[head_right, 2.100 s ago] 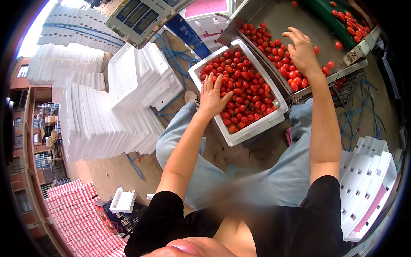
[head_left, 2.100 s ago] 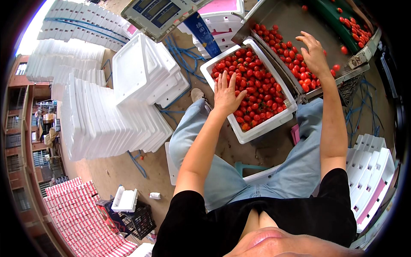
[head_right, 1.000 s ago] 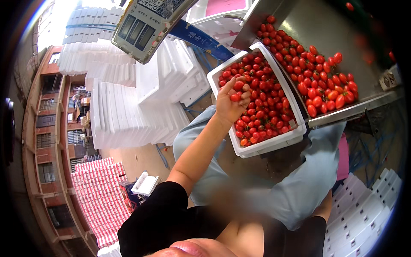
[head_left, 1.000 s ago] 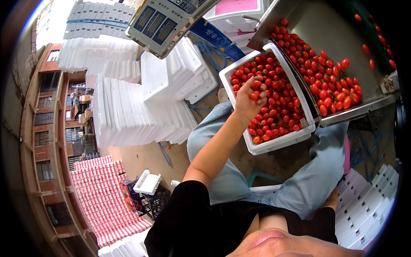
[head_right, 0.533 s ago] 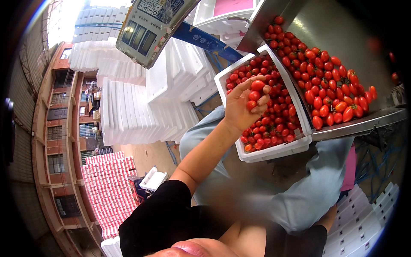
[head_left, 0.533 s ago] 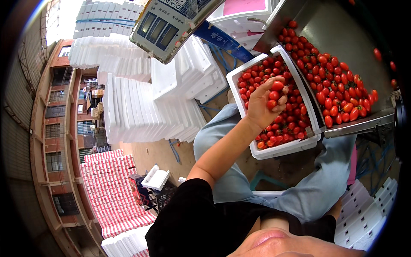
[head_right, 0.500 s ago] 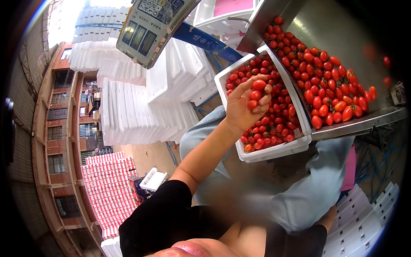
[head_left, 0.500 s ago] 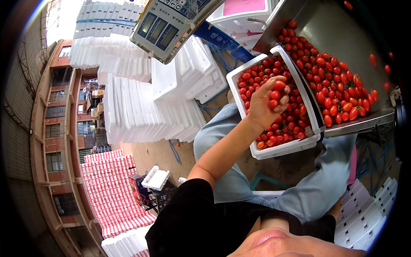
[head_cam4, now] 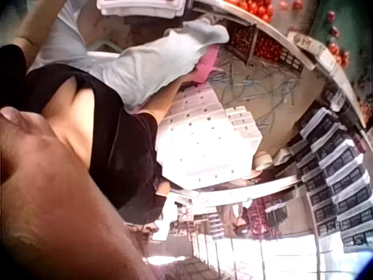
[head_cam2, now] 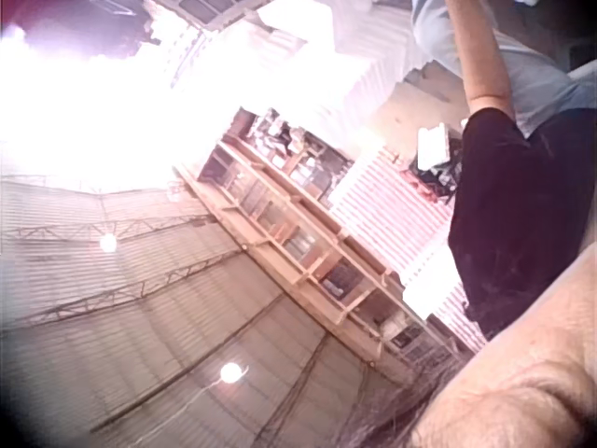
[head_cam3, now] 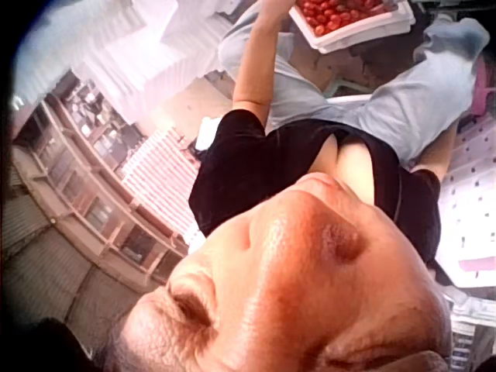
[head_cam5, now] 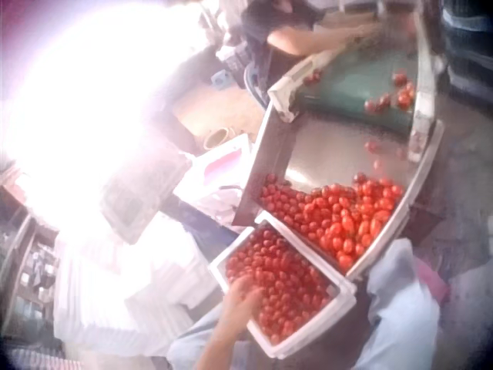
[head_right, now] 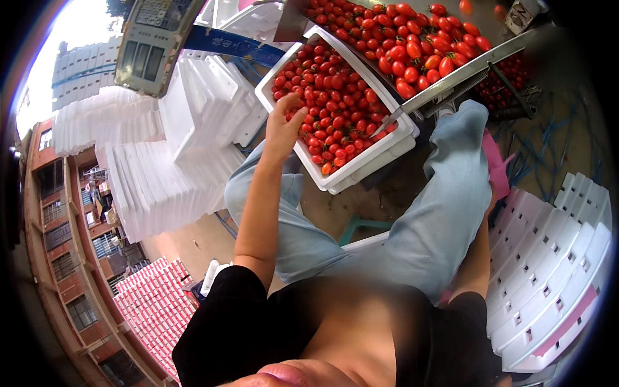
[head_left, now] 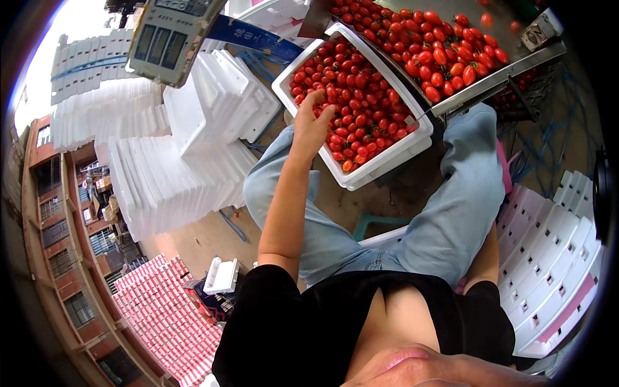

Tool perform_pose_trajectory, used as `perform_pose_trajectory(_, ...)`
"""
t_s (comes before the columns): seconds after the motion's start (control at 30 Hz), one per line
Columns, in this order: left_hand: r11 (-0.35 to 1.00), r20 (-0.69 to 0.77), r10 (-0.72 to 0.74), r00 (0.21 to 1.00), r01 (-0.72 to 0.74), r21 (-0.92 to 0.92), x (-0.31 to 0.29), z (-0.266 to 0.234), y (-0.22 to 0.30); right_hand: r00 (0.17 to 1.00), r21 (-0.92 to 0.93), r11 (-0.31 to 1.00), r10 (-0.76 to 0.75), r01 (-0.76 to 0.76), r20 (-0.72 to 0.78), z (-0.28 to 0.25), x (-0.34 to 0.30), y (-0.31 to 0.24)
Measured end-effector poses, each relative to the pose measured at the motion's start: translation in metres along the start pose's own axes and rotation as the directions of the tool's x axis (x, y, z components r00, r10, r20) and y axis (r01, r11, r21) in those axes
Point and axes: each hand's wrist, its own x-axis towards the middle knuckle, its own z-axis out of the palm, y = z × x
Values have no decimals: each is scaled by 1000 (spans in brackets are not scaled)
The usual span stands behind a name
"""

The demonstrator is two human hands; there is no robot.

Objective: The person sorts cherry tomatoes by hand from a large bin into smaller white foam containers, placing a pink foam insert on top and stacking the boxes.

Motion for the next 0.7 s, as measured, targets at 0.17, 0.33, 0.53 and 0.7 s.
perform_pose_trajectory(0.17,536,247,-419,874,458,-709,-48,3,21,972,201,963,-141,178,-186,-34,-13,4)
perform_pose_trajectory(0.33,90,411,-461,787,502,-860,-103,28,25,926,351,887,-181,299,-331,-49,-35,-50)
perform_pose_trajectory(0.53,-133,468,-357,808,452,-882,-84,38,37,876,283,878,-254,386,-409,-94,-57,-112)
perform_pose_trajectory(0.7,5,332,-223,916,342,-940,-39,33,109,839,240,860,-315,450,-443,-128,-80,-165)
